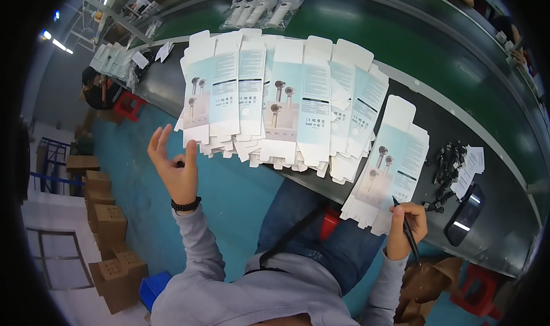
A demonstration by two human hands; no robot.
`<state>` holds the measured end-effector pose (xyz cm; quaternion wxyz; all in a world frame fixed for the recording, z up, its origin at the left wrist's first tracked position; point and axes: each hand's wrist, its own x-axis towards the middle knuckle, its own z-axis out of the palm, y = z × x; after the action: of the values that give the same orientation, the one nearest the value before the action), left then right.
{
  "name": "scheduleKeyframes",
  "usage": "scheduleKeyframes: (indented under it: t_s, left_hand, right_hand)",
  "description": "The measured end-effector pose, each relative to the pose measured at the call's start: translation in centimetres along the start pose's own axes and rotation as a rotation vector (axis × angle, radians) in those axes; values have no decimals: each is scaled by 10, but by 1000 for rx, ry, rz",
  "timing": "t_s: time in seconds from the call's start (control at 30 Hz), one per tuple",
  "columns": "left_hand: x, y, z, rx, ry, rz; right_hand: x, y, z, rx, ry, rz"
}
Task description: Marking product packaging boxes with a pen on an electronics factory assembly line.
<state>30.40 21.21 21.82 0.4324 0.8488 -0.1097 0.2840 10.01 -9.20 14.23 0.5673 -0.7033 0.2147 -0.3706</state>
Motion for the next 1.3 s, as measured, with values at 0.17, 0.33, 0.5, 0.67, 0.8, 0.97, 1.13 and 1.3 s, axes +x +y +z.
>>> scheduleKeyframes:
  t_s: [0.17,0.33,0.5,0.67,0.8,0.97,1.13,1.3]
  left_hand:
    - [-53,23,38,-496,-307,71]
    - [-116,67,88,-747,-1027,-438]
    - [-133,84,108,-706,-1094,-303]
    - [-131,78,106,-735,-1104,-411]
    - [-131,79,105,-722,-1133,-456]
    - [-129,78,106,-759,-1143,-533]
    - [-127,82,105,-734,-1142,-526]
    - [-128,83,103,-753,-1166,-550]
  right_hand:
    - [4,2,5,120,42,101]
    - [23,22,17,59,-95,23]
    - [22,21,22,-107,-112,136]
    - [21,15,27,-263,-245,43]
    - [24,10,29,-274,-298,77]
    - [26,10,31,-272,-326,47]
    - [26,9,32,-293,-334,24]
    - [18,26,23,53,-121,204]
